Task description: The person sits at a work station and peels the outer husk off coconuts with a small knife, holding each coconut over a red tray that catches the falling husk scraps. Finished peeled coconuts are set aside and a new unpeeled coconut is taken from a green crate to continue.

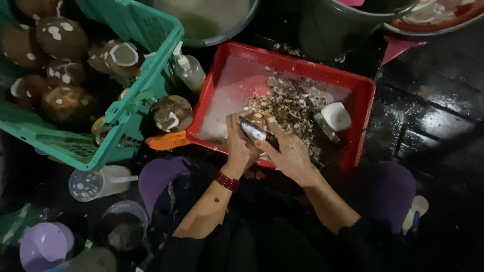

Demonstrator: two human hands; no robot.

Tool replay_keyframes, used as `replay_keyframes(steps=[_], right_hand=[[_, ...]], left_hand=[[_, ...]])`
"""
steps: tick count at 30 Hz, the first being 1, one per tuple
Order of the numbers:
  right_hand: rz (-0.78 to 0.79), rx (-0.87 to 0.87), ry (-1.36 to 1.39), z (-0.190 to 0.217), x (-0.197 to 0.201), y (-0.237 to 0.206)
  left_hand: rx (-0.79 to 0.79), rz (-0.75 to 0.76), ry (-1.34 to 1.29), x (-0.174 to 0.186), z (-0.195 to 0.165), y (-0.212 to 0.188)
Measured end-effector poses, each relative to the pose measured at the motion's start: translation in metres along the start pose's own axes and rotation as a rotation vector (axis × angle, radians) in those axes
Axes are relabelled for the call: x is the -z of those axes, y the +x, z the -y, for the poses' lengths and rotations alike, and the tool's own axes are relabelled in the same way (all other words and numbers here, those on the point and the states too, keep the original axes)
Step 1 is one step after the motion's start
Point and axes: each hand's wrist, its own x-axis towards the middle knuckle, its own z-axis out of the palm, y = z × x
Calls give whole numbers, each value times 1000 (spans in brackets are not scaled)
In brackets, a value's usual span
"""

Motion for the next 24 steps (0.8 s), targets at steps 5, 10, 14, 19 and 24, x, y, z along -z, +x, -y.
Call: replay_keyframes(steps=[5,10,14,19,24], right_hand=[[74,-308,124,-11,-5,8],[-31,57,341,-24,5,11],[50,106,139,-16,8,-2],[84,-90,-71,2,4,2],[60,-354,284,1,6,12]], left_hand=[[-153,41,56,7,-9,1],[-28,132,-389,1,-6,1],[9,167,-495,0,2,2],[191,136,-621,4,-3,2],[-129,71,-57,-3,-12,-3]])
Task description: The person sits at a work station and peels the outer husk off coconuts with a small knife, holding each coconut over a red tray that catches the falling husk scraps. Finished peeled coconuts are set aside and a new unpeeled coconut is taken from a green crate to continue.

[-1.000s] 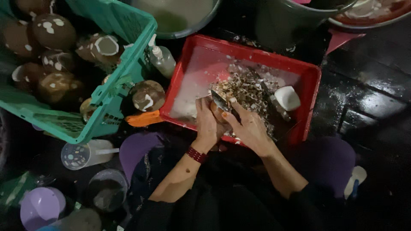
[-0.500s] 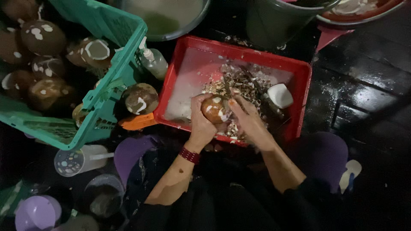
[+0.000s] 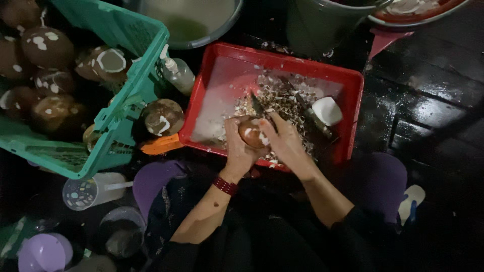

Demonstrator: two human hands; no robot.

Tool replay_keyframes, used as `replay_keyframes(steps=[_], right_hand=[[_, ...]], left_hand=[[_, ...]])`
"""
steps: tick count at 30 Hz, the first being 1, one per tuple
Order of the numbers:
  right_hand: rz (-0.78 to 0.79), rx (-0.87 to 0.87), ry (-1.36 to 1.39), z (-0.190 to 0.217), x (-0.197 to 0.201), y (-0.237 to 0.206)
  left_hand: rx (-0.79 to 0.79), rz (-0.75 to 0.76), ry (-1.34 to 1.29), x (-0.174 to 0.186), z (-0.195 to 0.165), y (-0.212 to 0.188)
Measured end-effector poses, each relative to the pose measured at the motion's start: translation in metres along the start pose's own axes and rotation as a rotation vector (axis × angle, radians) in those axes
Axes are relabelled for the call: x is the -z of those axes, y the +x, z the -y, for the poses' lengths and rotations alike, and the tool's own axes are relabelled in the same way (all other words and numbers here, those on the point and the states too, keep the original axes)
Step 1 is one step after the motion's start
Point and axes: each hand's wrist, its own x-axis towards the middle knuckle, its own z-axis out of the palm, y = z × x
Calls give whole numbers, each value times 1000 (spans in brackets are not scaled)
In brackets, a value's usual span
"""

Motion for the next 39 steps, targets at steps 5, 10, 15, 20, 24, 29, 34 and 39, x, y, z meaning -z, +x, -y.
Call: replay_keyframes(steps=[5,10,15,20,24,29,34,39], right_hand=[[-75,673,-144,-9,6,-11],[40,340,-263,-8,3,-17],[-43,206,-269,-9,-6,-5],[-22,8,294,-24,-1,13],[125,-249,804,-37,6,12],[226,26,789,-30,8,7],[260,13,731,-19,25,6],[341,-151,665,-33,21,10]], left_hand=[[168,32,-562,-3,16,0],[101,5,-513,-4,26,-8],[162,7,-482,-9,20,-13],[-3,-24,-327,-4,9,-11],[-11,79,-440,8,9,0],[267,149,-514,20,14,2],[305,111,-415,25,12,6],[369,187,-474,29,1,13]])
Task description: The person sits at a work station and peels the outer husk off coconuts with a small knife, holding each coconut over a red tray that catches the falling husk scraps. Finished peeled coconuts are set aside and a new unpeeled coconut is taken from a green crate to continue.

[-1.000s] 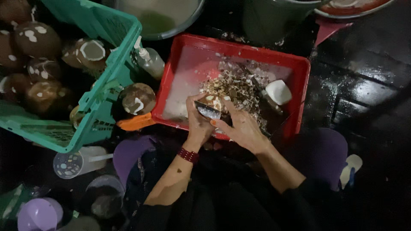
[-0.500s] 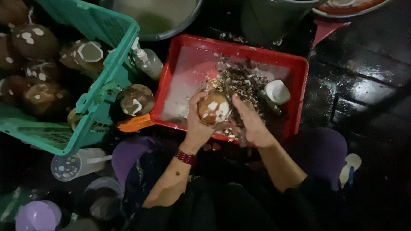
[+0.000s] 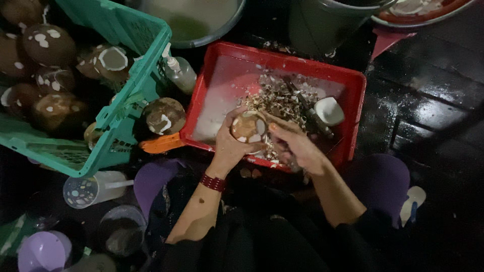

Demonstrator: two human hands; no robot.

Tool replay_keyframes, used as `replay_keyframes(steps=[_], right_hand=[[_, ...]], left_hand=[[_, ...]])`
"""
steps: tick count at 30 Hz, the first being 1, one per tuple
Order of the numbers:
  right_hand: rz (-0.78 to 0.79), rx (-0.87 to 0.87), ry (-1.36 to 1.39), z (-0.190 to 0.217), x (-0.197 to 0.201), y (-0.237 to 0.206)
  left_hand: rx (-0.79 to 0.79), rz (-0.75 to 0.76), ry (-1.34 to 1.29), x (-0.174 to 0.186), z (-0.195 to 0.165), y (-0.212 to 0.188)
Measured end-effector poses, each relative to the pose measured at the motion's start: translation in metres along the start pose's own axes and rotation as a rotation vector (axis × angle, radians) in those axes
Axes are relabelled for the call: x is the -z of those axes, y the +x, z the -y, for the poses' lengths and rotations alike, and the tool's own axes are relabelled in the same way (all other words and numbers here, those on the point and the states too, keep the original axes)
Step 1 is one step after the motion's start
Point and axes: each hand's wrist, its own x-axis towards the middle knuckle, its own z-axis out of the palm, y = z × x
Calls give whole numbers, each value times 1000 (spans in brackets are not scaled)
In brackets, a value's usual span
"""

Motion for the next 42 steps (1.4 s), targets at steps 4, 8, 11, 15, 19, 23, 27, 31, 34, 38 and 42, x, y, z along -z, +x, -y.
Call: replay_keyframes(steps=[4,8,11,15,19,23,27,31,34,38,42], right_hand=[[-28,23,11,-15,-2,7],[-84,840,-728,-13,-14,0],[-221,488,-959,-7,-32,-7],[-291,315,-1063,0,-43,-11],[-249,448,-726,-5,-38,-3],[-261,19,-383,-13,-26,15],[-229,-132,189,-16,-18,20],[-36,59,223,-13,-16,9],[-28,106,212,-6,-17,8],[3,58,224,5,-16,11],[-14,260,43,12,-11,2]], left_hand=[[-48,-33,240,1,-7,-2],[-171,-112,348,2,-4,-1],[-187,-135,386,1,3,-2],[-145,-187,292,-3,11,-4],[-93,-191,715,-7,10,-2],[-364,-140,771,-14,1,-7],[-465,-173,663,-19,-6,-7],[-460,-69,294,-15,-5,-4],[-194,55,-165,-11,1,-6],[-61,35,-198,-2,11,-2],[-231,-15,-4,3,13,0]])
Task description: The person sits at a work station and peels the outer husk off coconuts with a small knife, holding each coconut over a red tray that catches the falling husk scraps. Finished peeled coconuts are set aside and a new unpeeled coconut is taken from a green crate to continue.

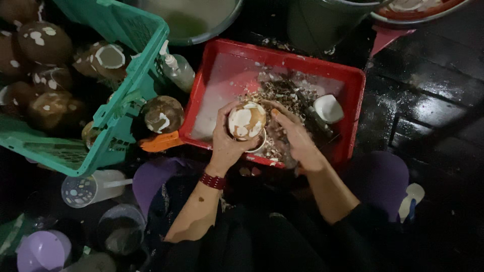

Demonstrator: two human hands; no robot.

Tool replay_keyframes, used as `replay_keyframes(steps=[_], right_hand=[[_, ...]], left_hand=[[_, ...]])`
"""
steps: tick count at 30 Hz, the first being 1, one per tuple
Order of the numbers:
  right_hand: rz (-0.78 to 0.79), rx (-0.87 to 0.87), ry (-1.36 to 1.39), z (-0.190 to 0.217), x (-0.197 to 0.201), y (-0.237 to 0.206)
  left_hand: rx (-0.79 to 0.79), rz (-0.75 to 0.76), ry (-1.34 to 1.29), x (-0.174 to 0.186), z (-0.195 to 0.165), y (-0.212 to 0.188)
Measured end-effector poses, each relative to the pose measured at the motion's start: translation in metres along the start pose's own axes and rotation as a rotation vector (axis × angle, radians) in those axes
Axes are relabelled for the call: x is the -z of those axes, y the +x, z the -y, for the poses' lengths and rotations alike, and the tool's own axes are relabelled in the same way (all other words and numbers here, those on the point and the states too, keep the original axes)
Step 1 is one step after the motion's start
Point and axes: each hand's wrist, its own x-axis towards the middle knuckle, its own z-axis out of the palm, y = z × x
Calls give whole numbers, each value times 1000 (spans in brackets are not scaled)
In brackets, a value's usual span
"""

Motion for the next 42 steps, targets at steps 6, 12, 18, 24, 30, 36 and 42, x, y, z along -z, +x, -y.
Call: replay_keyframes(steps=[6,12,18,24,30,36,42], right_hand=[[-79,-208,33,-6,7,-1],[-477,-154,-1025,-27,81,29],[-633,121,-1296,-38,121,41],[-90,-175,-1420,-76,66,6],[-171,-11,-1504,-108,63,-8],[-173,-345,-1387,-77,68,-2],[-284,-286,-704,-15,51,21]], left_hand=[[12,-49,-146,-2,-9,2],[282,-135,-534,15,-3,5],[319,-140,-652,23,16,3],[439,-122,-495,20,15,6],[247,1,-371,16,14,9],[212,-19,-363,15,18,9],[121,45,108,4,9,6]])
